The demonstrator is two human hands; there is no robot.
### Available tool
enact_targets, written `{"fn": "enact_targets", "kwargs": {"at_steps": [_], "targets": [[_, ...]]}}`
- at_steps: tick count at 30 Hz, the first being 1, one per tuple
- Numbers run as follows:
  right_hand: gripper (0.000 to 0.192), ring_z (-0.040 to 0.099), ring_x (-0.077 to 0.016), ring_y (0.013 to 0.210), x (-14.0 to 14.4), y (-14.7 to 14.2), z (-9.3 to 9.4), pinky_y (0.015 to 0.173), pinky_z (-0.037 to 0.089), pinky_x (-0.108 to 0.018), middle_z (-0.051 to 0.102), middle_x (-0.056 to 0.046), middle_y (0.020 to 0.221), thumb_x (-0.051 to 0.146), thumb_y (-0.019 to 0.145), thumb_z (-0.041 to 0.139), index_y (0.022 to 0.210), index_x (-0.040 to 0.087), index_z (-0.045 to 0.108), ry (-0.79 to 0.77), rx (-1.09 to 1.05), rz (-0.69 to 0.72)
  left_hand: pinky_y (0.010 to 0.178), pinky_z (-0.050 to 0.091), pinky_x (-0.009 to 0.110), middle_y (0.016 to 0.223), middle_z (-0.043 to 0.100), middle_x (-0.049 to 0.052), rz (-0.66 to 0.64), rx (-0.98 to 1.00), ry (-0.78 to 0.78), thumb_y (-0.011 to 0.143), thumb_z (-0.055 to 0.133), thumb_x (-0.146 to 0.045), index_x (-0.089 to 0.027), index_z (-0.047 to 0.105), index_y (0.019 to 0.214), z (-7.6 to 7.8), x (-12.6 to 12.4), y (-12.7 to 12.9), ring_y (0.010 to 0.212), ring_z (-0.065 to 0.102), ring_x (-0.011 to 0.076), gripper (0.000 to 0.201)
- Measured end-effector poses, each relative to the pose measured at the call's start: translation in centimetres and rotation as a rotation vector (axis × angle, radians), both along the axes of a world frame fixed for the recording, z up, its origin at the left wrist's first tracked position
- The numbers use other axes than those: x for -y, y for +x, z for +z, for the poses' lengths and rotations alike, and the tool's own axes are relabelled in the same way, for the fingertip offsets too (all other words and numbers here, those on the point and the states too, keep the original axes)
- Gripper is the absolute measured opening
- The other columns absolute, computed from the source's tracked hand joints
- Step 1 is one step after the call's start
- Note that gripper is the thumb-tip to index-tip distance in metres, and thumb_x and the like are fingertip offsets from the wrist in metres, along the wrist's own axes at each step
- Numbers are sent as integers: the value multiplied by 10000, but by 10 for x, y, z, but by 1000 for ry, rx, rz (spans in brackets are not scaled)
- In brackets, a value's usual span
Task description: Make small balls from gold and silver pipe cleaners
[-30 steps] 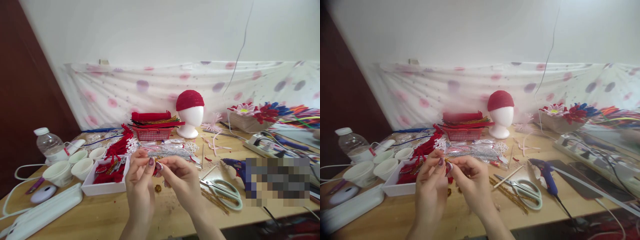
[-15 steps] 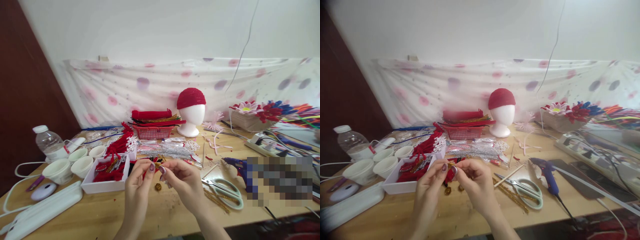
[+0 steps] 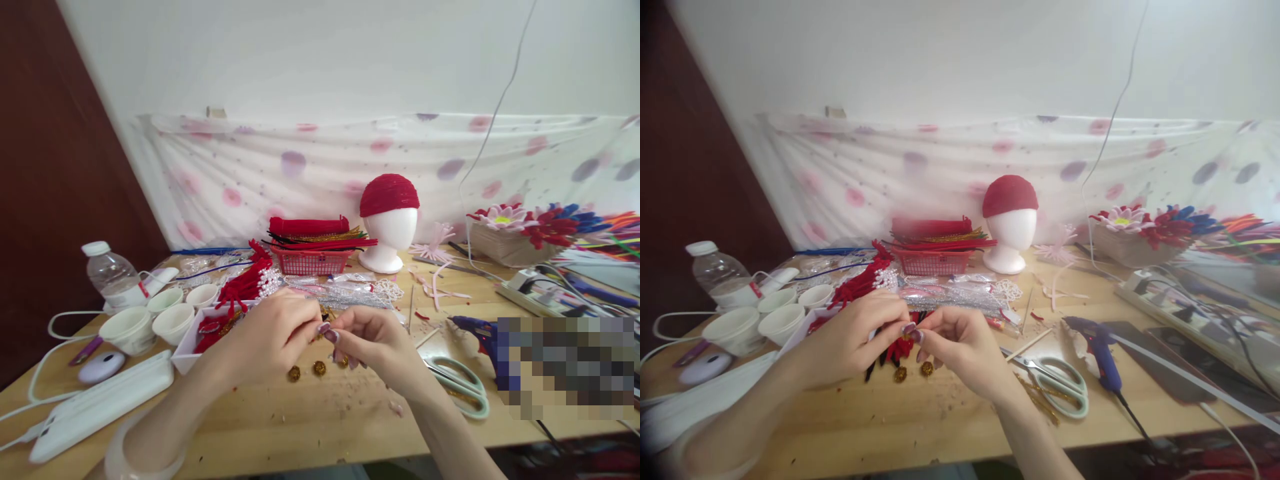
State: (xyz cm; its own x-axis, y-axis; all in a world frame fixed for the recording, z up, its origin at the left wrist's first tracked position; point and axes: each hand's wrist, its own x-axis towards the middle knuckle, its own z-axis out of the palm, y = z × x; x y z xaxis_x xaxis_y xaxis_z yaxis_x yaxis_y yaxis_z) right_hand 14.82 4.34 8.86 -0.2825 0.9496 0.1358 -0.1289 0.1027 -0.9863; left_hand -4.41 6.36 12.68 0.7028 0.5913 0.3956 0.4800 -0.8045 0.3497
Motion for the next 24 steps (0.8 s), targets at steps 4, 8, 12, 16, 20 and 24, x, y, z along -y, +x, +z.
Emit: {"fn": "enact_targets", "kwargs": {"at_steps": [4,8,12,16,20,24], "targets": [[273,505,-57,397,0,-7,-7,387,323,-162,668,21,509,401,724,832,707,167,692,-15,-97,-51,570,341,277,631,465,-46,117,310,-172,917,449,-198,-226,412,665,-18,2,4,595,446,141,256],[326,489,-57,383,1,-19,-15,373,318,-160,672,12,522,446,696,848,707,162,689,-47,-202,-125,541,335,268,613,392,-60,189,627,-296,906,474,-235,-236,397,655,-37,2,16,568,398,133,263],[346,482,-68,374,3,-30,-21,373,346,-171,663,11,501,465,669,863,676,171,681,-36,-307,-229,509,382,258,588,458,-57,203,918,-418,913,530,-299,-229,481,667,-48,7,31,518,458,127,261],[321,463,-70,370,6,-41,-28,372,335,-177,660,4,502,459,692,853,695,174,706,-15,-377,-272,458,400,226,525,485,-62,287,1184,-413,880,618,-314,-217,544,634,-55,17,48,465,459,110,275],[314,452,-71,388,8,-50,-38,395,370,-187,637,12,496,462,725,832,689,176,707,23,-429,-278,401,402,222,472,455,-76,346,1365,-512,894,627,-404,-229,553,645,-69,25,63,419,462,117,312],[307,469,-72,404,8,-43,-42,405,391,-179,629,16,502,455,744,824,713,175,703,74,-376,-306,440,375,228,515,474,-55,345,1305,-477,909,617,-416,-214,551,617,-79,24,59,471,444,117,360]]}}
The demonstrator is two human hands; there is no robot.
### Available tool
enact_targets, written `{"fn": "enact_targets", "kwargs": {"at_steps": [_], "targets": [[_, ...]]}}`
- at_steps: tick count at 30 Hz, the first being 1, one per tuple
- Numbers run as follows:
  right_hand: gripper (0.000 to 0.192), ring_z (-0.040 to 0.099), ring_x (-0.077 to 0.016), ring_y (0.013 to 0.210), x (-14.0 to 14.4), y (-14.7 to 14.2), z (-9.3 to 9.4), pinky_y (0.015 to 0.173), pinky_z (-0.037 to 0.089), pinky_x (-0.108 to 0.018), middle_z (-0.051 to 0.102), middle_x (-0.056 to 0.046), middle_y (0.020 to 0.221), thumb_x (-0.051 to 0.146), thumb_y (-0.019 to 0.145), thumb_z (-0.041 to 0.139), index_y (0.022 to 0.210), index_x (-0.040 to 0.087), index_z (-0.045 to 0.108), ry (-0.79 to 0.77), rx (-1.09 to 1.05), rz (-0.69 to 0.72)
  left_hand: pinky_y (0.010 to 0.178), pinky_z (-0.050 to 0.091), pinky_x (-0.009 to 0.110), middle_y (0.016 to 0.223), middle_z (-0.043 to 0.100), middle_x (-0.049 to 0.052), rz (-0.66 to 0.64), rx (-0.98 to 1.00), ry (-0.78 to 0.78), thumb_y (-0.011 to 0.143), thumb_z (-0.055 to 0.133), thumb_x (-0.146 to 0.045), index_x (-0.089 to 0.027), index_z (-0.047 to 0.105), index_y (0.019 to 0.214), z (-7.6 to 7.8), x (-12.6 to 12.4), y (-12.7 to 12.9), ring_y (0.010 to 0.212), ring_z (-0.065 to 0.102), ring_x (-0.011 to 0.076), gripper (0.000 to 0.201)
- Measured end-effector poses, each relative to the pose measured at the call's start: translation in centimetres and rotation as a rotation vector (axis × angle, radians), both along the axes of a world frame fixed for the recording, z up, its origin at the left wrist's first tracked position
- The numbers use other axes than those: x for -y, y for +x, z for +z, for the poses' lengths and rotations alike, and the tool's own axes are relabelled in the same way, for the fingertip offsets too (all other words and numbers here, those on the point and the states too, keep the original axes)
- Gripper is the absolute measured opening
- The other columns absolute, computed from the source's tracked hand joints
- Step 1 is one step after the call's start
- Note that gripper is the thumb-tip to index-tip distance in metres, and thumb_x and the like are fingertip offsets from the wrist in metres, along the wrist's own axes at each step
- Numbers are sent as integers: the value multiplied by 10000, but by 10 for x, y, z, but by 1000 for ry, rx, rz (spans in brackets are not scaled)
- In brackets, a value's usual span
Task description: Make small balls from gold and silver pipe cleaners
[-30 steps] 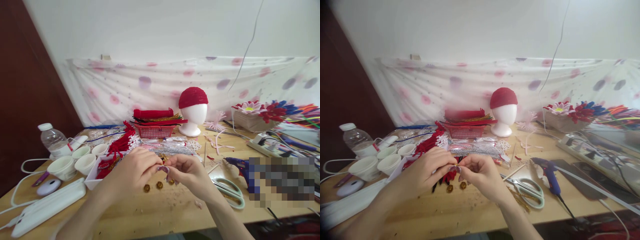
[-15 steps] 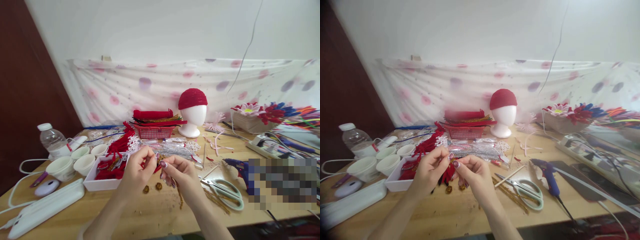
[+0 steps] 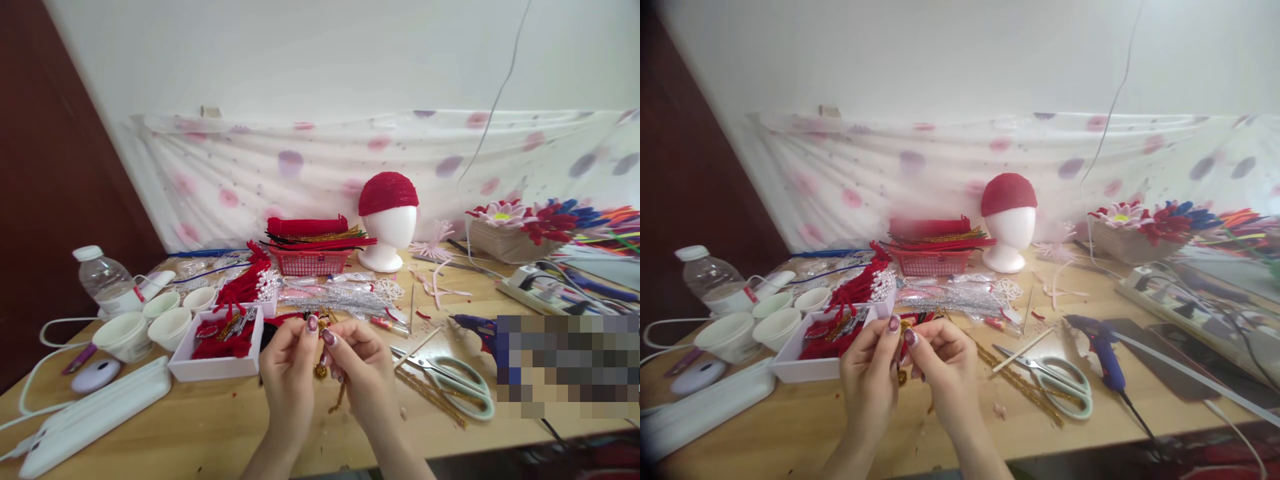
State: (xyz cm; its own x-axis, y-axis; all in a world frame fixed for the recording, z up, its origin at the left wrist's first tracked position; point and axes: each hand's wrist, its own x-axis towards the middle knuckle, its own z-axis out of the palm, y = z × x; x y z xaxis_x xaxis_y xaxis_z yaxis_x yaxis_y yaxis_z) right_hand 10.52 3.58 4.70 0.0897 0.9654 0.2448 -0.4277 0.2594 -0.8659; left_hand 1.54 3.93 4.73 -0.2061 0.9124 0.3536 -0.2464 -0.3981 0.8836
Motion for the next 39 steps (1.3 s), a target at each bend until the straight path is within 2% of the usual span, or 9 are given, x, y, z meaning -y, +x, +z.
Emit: {"fn": "enact_targets", "kwargs": {"at_steps": [3,9,12,14,17,20,27,32,39], "targets": [[282,489,-71,410,-2,17,6,412,401,-176,641,19,510,411,739,831,704,176,679,7,110,83,544,393,250,614,505,-29,-25,-270,72,927,595,-327,-201,600,652,5,-2,-19,577,472,133,303],[163,545,-69,476,-2,51,24,485,414,-182,665,31,568,241,753,804,734,174,657,-26,444,412,644,396,282,770,541,2,-367,-870,254,954,488,-202,-198,586,784,30,-3,-59,716,530,157,197],[114,562,-72,489,-2,61,31,488,401,-181,664,37,570,186,783,753,736,173,650,-50,580,520,673,389,280,802,539,-7,-517,-1039,242,905,501,-131,-201,547,799,40,-4,-64,749,522,154,134],[107,556,-71,470,-4,65,34,462,372,-177,667,36,563,198,780,754,743,169,658,-63,621,583,666,377,277,781,525,-19,-589,-1060,210,881,515,-118,-201,529,779,43,-7,-63,729,507,148,132],[141,507,-52,425,-9,69,36,424,320,-171,673,33,556,232,747,805,749,158,685,-85,622,615,644,351,281,728,501,-27,-580,-979,186,889,542,-167,-200,524,736,41,-9,-60,697,489,148,158],[161,534,-54,445,-10,67,35,431,351,-165,677,28,558,263,742,826,750,159,704,-95,528,574,619,347,284,703,502,-17,-497,-799,176,906,556,-217,-195,555,714,31,-10,-56,682,488,154,193],[167,544,-53,433,2,45,20,438,426,-146,687,18,529,239,700,870,706,164,720,-54,232,314,607,373,262,717,531,-7,-254,-298,186,919,629,-251,-200,668,747,1,0,-38,682,501,145,183],[184,535,-48,402,11,33,7,417,427,-131,683,15,504,241,704,877,661,170,712,-29,106,213,598,391,246,701,576,-1,-96,-101,201,887,685,-233,-216,726,749,-6,13,-21,686,511,146,145],[208,538,-27,389,15,20,-12,416,416,-99,704,2,514,327,750,862,677,176,740,-77,-52,140,571,410,255,657,583,2,-68,70,149,845,730,-256,-197,739,688,-17,15,-11,634,521,146,168]]}}
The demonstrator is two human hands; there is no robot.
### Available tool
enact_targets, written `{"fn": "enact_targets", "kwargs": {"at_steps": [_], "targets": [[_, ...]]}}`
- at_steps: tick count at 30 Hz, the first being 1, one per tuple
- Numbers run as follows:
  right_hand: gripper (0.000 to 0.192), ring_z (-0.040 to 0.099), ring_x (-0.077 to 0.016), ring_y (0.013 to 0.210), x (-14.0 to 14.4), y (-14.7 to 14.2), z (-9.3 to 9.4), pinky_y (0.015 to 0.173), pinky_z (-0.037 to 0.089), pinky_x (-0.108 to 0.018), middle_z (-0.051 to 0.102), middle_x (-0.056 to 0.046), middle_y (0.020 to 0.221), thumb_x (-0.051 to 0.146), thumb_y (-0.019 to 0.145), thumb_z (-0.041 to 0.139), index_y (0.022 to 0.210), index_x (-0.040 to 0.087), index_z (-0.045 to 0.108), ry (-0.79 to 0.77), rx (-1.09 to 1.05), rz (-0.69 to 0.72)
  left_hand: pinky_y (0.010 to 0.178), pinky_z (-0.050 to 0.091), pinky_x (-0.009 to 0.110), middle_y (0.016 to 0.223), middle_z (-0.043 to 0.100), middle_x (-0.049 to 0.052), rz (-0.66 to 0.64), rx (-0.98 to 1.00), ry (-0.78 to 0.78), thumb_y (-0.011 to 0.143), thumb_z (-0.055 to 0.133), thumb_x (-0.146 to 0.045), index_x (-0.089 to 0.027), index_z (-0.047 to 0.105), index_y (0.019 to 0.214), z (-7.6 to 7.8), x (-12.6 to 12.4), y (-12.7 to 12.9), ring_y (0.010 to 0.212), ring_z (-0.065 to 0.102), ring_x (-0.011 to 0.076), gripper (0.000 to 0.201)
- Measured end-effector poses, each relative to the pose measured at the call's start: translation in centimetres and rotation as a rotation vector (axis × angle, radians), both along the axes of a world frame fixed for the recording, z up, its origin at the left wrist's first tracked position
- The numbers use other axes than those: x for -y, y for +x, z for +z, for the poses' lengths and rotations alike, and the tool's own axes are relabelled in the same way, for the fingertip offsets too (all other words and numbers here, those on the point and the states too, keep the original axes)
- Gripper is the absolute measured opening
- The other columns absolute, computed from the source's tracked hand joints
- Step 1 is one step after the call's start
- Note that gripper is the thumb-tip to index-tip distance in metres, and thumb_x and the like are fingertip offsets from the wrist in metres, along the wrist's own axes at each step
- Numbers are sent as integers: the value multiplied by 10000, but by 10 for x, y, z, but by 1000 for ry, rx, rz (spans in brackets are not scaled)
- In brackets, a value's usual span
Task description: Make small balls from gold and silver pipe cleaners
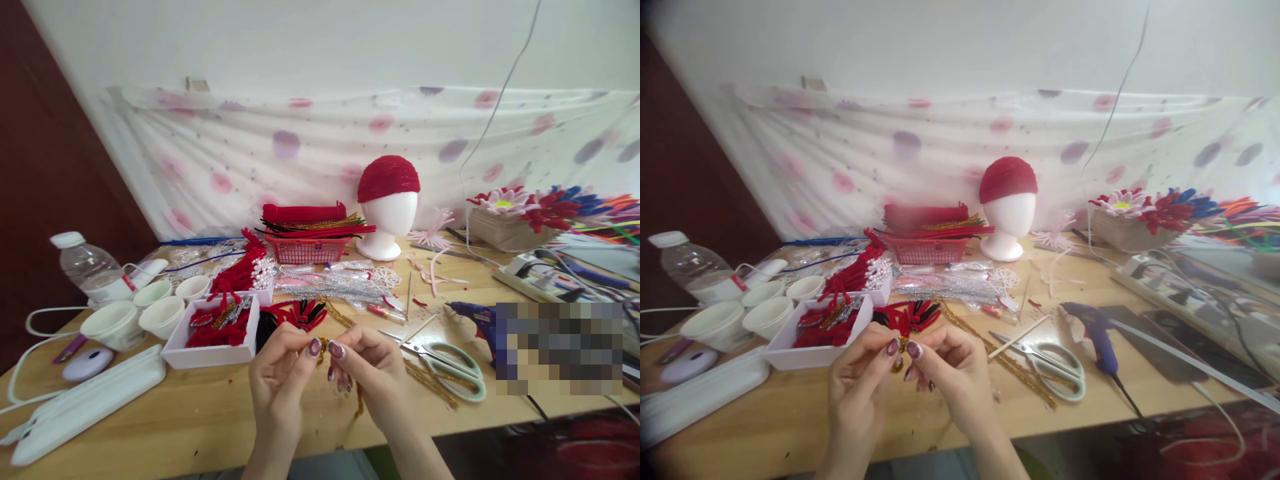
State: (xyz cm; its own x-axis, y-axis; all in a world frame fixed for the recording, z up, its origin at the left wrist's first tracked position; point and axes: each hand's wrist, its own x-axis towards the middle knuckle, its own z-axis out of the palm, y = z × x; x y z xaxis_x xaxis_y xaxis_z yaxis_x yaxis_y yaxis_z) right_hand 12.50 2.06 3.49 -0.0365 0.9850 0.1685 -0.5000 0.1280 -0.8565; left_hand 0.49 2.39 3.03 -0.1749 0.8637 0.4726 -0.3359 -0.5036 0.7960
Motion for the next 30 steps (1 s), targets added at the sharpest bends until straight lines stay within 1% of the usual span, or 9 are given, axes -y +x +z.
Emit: {"fn": "enact_targets", "kwargs": {"at_steps": [5,10,13,16,20,23,26,28,30], "targets": [[231,522,-28,373,0,-12,-10,393,383,-99,687,7,493,345,726,878,662,178,733,-25,-105,-44,574,463,250,682,585,-13,26,134,-38,843,732,-259,-217,757,731,-12,2,10,622,553,134,122],[241,511,-27,392,2,-21,-14,402,376,-106,677,6,512,375,727,873,677,178,744,-18,-128,-109,497,471,199,688,583,-31,53,205,-64,865,720,-274,-230,757,775,-11,8,23,561,534,100,107],[273,505,-30,401,4,-23,-11,407,380,-112,665,8,516,418,719,871,692,176,746,-32,-103,-138,460,441,180,684,590,-28,118,212,-75,866,720,-282,-230,753,765,-13,8,28,565,535,103,119],[333,482,-36,388,5,-20,-9,395,374,-124,626,20,482,462,699,871,681,165,723,-36,-55,-164,523,471,202,713,620,-12,181,153,-59,859,727,-277,-231,769,785,-19,8,30,622,573,124,96],[367,477,-52,392,4,-8,-6,399,389,-148,606,25,471,473,697,862,669,156,680,-28,55,-181,622,485,237,738,645,6,183,-71,-30,875,700,-223,-233,785,823,-21,7,18,693,606,153,100],[352,465,-54,383,3,8,2,392,383,-160,618,22,473,443,697,861,679,154,662,-24,153,-79,605,445,255,708,625,15,91,-306,14,884,673,-224,-212,758,778,-7,2,-3,663,581,161,136],[313,481,-55,385,1,24,16,401,390,-163,630,25,478,368,677,877,673,158,645,-43,268,120,602,426,268,686,616,19,-136,-602,108,883,656,-234,-196,722,778,20,-7,-27,654,575,172,130],[272,498,-53,391,0,32,25,411,397,-159,635,36,487,308,678,875,681,164,644,-63,319,236,590,407,263,670,611,6,-263,-780,174,880,625,-204,-201,681,747,40,-14,-38,619,553,160,144],[239,503,-50,392,-1,37,32,408,390,-150,631,51,491,246,678,870,690,167,645,-80,337,316,586,392,259,656,602,-8,-345,-925,160,873,623,-189,-214,646,721,55,-20,-43,620,543,160,155]]}}
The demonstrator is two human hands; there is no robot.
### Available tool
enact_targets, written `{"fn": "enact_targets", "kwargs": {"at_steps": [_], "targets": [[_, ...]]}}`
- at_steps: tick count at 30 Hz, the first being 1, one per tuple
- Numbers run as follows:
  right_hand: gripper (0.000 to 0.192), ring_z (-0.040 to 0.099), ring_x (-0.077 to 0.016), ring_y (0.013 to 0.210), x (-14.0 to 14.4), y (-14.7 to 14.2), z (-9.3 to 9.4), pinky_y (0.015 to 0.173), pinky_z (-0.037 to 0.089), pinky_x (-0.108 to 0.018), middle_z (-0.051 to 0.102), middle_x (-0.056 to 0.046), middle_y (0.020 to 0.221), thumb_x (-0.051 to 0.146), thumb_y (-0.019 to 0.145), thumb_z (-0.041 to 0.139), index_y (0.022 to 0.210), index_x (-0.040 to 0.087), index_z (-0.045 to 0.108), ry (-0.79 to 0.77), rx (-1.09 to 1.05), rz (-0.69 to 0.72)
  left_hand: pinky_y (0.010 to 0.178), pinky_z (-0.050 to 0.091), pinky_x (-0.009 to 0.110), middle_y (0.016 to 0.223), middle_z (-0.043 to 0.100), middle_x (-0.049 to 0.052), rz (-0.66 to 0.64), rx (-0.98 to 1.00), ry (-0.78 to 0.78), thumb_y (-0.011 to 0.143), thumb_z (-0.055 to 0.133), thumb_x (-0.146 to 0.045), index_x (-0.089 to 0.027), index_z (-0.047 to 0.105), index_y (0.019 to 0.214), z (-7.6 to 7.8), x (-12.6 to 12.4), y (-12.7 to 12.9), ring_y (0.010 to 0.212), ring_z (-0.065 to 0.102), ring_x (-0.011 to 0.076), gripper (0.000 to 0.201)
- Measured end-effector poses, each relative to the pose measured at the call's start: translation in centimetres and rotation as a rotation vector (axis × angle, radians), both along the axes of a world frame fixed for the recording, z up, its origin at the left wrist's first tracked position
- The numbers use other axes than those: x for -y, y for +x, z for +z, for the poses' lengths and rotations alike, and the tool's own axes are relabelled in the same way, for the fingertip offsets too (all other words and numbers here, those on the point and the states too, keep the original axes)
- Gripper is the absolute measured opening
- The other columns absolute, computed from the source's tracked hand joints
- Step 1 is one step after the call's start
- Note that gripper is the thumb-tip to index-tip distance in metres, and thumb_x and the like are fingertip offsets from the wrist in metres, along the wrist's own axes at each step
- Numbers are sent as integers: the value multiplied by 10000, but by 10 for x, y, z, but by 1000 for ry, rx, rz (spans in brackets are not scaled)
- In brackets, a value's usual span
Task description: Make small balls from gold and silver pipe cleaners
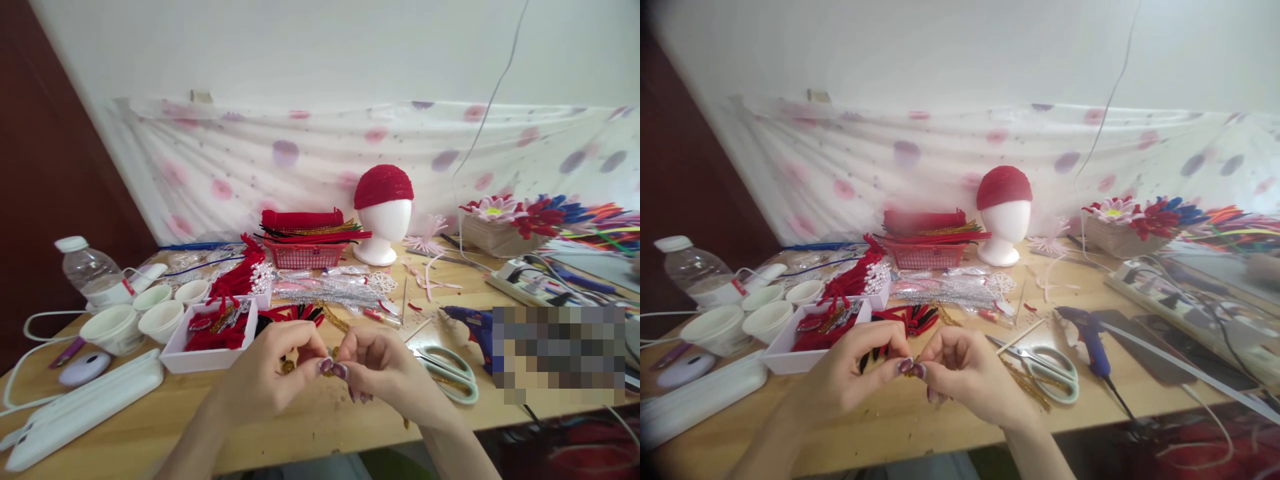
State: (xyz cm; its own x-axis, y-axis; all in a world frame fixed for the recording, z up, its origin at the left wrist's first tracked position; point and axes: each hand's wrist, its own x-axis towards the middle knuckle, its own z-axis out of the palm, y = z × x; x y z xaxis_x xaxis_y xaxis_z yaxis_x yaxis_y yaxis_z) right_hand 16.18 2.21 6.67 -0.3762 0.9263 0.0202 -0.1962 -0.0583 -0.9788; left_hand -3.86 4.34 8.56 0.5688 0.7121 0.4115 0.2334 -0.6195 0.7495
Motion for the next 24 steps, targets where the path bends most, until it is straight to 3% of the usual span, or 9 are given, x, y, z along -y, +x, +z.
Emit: {"fn": "enact_targets", "kwargs": {"at_steps": [4,10,14,20,24], "targets": [[188,510,-41,390,-5,3,5,399,364,-127,639,56,489,215,705,850,712,163,670,-1,7,57,595,393,260,712,588,-3,-91,-44,-144,916,560,-232,-222,605,760,7,-4,2,657,516,165,163],[246,488,-42,374,-9,1,7,379,342,-130,624,54,477,319,709,856,703,160,667,-41,38,18,618,391,281,704,518,-8,-137,180,-425,965,514,-430,-213,528,794,-13,-3,9,649,484,157,276],[266,536,-54,427,-8,-2,10,403,353,-141,677,24,564,377,750,830,761,160,676,6,54,-20,604,394,277,692,558,3,-51,264,-455,962,526,-453,-203,536,799,-16,0,13,634,517,152,299],[312,553,-70,447,-3,-16,4,416,382,-156,686,8,574,417,732,842,731,169,654,99,-46,-207,473,303,228,615,487,-39,246,420,-340,950,548,-437,-204,547,787,-19,12,28,529,429,115,285],[326,552,-91,455,6,-33,-11,417,405,-175,669,6,556,433,732,843,706,179,641,158,-148,-396,457,332,210,591,463,-54,261,597,-333,941,573,-431,-204,555,781,-25,15,42,497,418,101,279]]}}
